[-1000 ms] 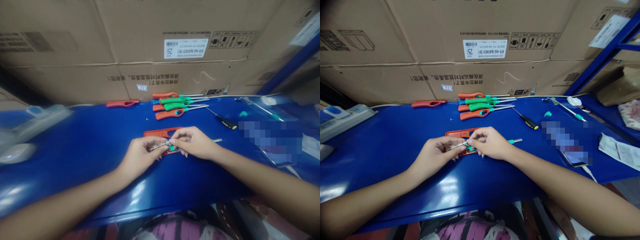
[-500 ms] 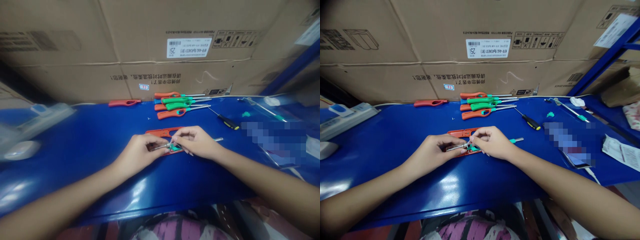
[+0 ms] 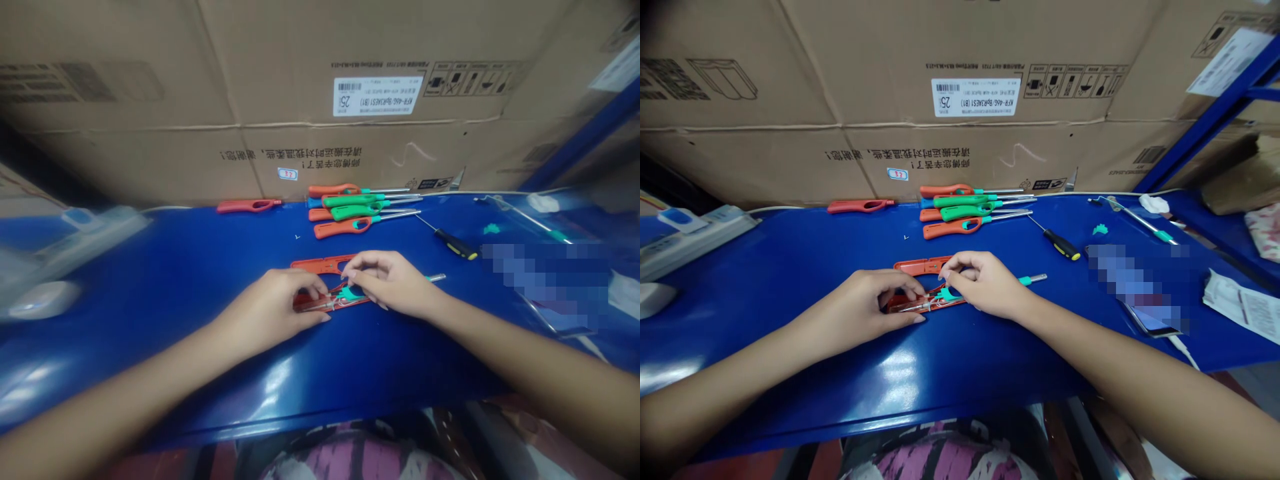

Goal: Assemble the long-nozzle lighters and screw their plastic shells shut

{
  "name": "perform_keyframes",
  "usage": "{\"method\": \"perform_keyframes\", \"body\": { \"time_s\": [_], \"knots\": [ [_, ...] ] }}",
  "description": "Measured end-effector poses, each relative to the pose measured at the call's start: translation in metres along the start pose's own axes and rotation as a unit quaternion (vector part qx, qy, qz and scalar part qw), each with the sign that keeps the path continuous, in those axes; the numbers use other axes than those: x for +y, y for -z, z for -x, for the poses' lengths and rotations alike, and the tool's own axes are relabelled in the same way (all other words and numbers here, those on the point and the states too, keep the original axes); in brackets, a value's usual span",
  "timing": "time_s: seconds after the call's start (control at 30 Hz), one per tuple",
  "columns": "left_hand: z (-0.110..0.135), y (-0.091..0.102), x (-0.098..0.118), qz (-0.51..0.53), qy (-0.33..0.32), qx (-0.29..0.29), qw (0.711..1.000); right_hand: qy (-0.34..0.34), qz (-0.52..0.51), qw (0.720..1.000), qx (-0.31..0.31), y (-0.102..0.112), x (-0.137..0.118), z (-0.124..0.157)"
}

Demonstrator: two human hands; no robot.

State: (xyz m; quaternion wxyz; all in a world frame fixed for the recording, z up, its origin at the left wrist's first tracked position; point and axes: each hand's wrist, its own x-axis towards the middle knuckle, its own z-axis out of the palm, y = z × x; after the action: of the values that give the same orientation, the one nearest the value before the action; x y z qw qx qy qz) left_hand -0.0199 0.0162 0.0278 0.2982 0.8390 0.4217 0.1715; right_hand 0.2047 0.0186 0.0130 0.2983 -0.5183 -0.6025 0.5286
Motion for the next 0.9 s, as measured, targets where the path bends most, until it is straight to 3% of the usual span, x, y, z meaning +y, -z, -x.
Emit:
{"method": "perform_keyframes", "body": {
  "time_s": [0.2,0.3,0.43,0.53,0.63,0.9],
  "knots": [
    [0.001,0.003,-0.002,-0.016,-0.002,-0.019,1.0,0.023,0.019,0.999,-0.011,0.0,-0.001,0.001],
    [0.001,0.002,-0.004,-0.024,-0.002,-0.016,1.0,0.074,0.089,0.993,-0.01,0.003,0.002,0.001],
    [0.003,0.002,-0.004,-0.059,-0.002,-0.005,0.998,0.206,0.228,0.952,-0.013,0.01,0.002,0.005],
    [0.005,0.003,-0.001,-0.079,-0.019,-0.005,0.997,0.247,0.274,0.928,-0.049,0.01,-0.001,0.008],
    [0.006,0.004,0.001,-0.083,-0.011,-0.003,0.996,0.245,0.305,0.919,-0.055,0.006,0.0,0.009],
    [-0.001,0.005,-0.004,-0.038,0.044,-0.005,0.998,0.176,0.323,0.93,0.021,-0.001,0.007,0.003]
  ]
}}
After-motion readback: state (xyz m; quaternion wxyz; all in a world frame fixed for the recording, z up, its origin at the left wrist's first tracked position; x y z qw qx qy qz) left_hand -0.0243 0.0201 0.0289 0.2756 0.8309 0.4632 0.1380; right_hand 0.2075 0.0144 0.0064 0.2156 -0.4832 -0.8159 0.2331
